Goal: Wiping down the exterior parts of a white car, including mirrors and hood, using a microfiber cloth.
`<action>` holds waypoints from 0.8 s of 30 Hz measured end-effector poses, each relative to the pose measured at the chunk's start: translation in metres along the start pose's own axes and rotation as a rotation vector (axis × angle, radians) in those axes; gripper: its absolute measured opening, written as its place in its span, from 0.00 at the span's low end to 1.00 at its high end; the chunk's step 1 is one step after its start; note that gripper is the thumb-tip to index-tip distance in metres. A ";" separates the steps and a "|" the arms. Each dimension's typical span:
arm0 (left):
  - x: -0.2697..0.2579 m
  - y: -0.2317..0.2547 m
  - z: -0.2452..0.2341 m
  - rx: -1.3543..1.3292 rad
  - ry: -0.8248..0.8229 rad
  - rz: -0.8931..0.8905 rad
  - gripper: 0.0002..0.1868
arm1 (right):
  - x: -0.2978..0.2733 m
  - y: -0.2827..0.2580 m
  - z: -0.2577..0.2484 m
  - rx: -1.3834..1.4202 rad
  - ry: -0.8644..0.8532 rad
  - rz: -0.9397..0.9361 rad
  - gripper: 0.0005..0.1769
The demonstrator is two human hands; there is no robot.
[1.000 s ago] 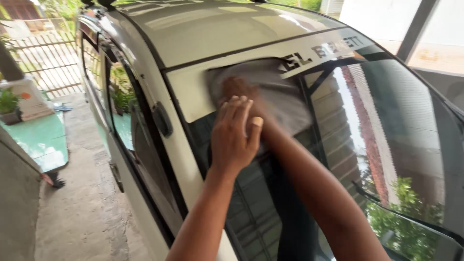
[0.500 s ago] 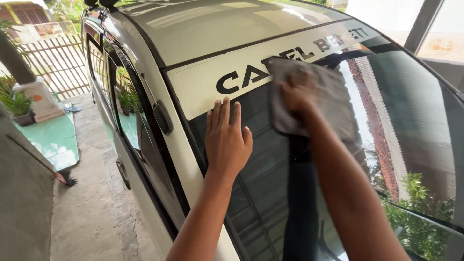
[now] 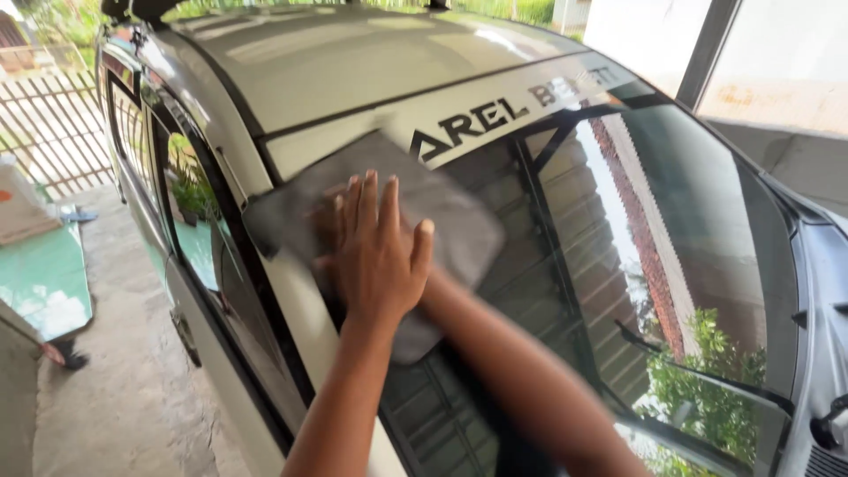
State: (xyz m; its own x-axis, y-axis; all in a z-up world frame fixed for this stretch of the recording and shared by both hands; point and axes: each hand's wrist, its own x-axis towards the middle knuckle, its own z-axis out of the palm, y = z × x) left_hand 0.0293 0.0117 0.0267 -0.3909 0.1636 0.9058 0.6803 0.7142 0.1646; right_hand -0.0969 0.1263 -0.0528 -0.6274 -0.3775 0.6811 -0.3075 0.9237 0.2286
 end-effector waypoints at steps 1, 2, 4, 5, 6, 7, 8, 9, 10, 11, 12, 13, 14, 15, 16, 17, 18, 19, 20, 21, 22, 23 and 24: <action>-0.001 -0.006 -0.002 0.000 0.002 0.004 0.33 | 0.003 -0.008 0.006 -0.002 0.004 0.002 0.40; -0.003 -0.012 -0.003 0.044 0.032 -0.011 0.32 | 0.006 -0.015 0.014 0.131 0.042 -0.038 0.37; -0.004 -0.020 -0.011 0.102 0.027 -0.011 0.30 | 0.012 -0.011 0.003 0.293 0.083 -0.050 0.35; -0.007 -0.017 -0.013 0.109 -0.008 -0.027 0.31 | 0.011 0.011 -0.016 0.281 0.013 0.049 0.37; -0.010 -0.014 -0.015 0.117 -0.042 -0.042 0.31 | 0.011 0.032 -0.034 0.266 -0.059 0.147 0.38; -0.013 -0.012 -0.015 0.122 -0.051 -0.051 0.31 | -0.010 0.067 -0.032 0.276 -0.068 0.146 0.38; -0.016 -0.010 -0.017 0.136 -0.076 -0.061 0.31 | -0.031 0.101 -0.030 0.141 -0.166 0.221 0.32; -0.007 -0.010 -0.014 0.147 -0.071 -0.058 0.31 | -0.036 0.145 -0.032 -0.015 -0.236 0.289 0.28; -0.004 -0.012 -0.012 0.149 -0.049 -0.052 0.31 | -0.062 0.178 -0.036 -0.025 -0.217 0.280 0.28; -0.006 -0.012 -0.009 0.131 -0.063 -0.064 0.31 | -0.097 0.208 -0.039 0.115 -0.204 0.529 0.33; -0.008 -0.011 -0.007 0.113 -0.076 -0.076 0.30 | -0.131 0.239 -0.041 0.258 -0.188 0.777 0.39; -0.007 -0.012 -0.004 0.102 -0.082 -0.080 0.30 | -0.181 0.258 -0.048 0.249 -0.196 0.783 0.39; -0.006 -0.012 -0.002 0.089 -0.078 -0.079 0.30 | -0.231 0.277 -0.055 0.160 -0.201 0.929 0.36; -0.004 -0.012 0.002 0.071 -0.068 -0.074 0.30 | -0.280 0.298 -0.066 0.062 -0.198 1.076 0.34; -0.001 -0.016 0.006 0.055 -0.069 -0.074 0.30 | -0.328 0.308 -0.066 0.047 -0.198 1.083 0.34; 0.001 -0.018 0.011 0.048 -0.054 -0.087 0.29 | -0.377 0.318 -0.071 0.006 -0.245 1.292 0.38; 0.003 -0.020 0.016 0.042 -0.039 -0.100 0.29 | -0.427 0.329 -0.077 -0.039 -0.287 1.502 0.41; 0.004 -0.019 0.016 0.023 -0.052 -0.099 0.29 | -0.436 0.309 -0.087 -0.055 -0.293 1.519 0.41; 0.004 -0.017 0.017 0.005 -0.063 -0.114 0.29 | -0.444 0.288 -0.098 -0.022 -0.279 1.691 0.43; 0.008 -0.016 0.016 -0.012 -0.070 -0.122 0.29 | -0.449 0.268 -0.108 0.015 -0.248 1.864 0.46; 0.003 -0.017 0.017 -0.031 -0.077 -0.114 0.29 | -0.464 0.262 -0.093 0.002 -0.242 1.883 0.46; 0.004 -0.018 0.021 -0.029 -0.069 -0.098 0.29 | -0.473 0.261 -0.077 0.011 -0.233 1.802 0.46; 0.004 -0.019 0.025 -0.028 -0.060 -0.082 0.29 | -0.481 0.261 -0.061 0.017 -0.225 1.721 0.47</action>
State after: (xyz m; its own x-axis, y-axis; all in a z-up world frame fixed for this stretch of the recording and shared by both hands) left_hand -0.0008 0.0151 0.0175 -0.4817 0.1462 0.8641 0.6611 0.7079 0.2487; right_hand 0.1681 0.5528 -0.2788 -0.2967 0.9549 0.0148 0.7592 0.2452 -0.6029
